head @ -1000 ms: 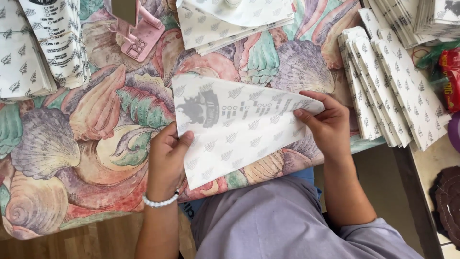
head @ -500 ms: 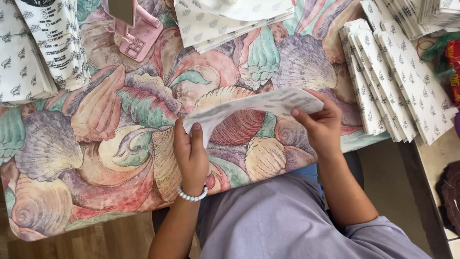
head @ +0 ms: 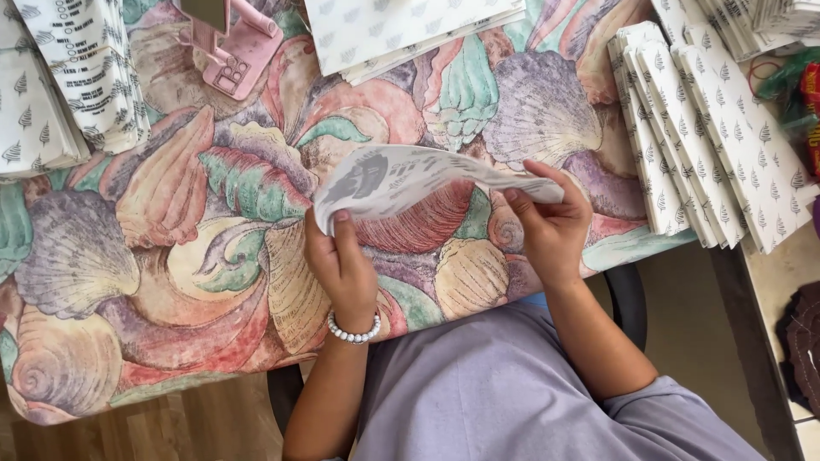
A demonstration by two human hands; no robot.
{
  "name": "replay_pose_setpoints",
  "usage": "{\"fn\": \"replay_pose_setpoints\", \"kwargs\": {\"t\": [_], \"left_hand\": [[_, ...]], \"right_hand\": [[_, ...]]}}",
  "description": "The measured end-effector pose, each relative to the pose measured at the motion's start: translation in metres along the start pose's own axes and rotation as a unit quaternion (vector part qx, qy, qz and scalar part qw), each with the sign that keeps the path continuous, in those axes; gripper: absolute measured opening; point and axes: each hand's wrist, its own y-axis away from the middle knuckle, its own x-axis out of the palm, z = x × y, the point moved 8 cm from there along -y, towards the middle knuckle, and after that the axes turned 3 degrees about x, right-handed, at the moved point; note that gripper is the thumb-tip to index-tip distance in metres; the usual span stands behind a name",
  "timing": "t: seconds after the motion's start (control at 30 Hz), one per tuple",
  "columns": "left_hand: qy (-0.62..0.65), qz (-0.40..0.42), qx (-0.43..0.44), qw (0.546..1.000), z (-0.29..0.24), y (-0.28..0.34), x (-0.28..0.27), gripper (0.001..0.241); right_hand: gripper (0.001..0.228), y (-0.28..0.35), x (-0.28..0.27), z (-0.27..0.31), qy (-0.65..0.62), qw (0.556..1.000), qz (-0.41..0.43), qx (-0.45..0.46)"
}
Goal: Folding printed paper sheets into specific shapes and stacking them on a table.
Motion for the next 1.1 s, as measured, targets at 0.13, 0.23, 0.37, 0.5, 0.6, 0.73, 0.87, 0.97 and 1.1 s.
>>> {"fn": "replay_pose_setpoints", "kwargs": {"t": [0.13, 0.23, 0.37, 0.5, 0.6, 0.73, 0.87, 0.97, 1.1], "left_hand": [[-0.005, 0.002, -0.010, 1.000, 0.015, 0.001, -0.011, 0.022], [-0.004, -0.002, -0.006, 1.000, 0.004, -0.007, -0.009, 0.021], [0.107, -0.010, -0.031, 0.994, -0.029, -0.020, -0.004, 0.017], [0.147, 0.064, -0.120, 0.980, -0.018, -0.019, 0.004, 0.012], [0.128, 0.083, -0.131, 0.980, -0.019, -0.019, 0.007, 0.005], [0.051, 0.069, -0.092, 0.992, -0.012, -0.012, -0.001, 0.017], [0.031, 0.039, -0.046, 0.998, -0.015, -0.014, 0.000, 0.013], [0.039, 0.030, -0.026, 0.998, -0.008, -0.011, 0.003, 0.013], [0.005, 0.007, 0.001, 1.000, 0.018, 0.000, -0.005, 0.019]], "right_hand": [[0.043, 0.000, -0.013, -0.013, -0.029, 0.999, -0.020, 0.023], [0.046, -0.003, -0.020, -0.021, -0.032, 0.999, -0.016, 0.030], [0.046, -0.009, -0.023, -0.013, -0.016, 1.000, -0.003, 0.021], [0.044, -0.011, -0.016, -0.005, -0.020, 0.999, -0.008, 0.036], [0.043, -0.010, -0.011, 0.001, -0.019, 0.999, -0.001, 0.037], [0.040, -0.008, -0.022, -0.017, -0.015, 0.999, -0.015, 0.034], [0.047, -0.010, -0.014, -0.012, -0.058, 0.998, 0.004, 0.000], [0.064, -0.012, -0.008, -0.032, -0.117, 0.993, 0.026, -0.010], [0.068, -0.013, -0.004, -0.033, -0.139, 0.990, -0.008, 0.026]]}}
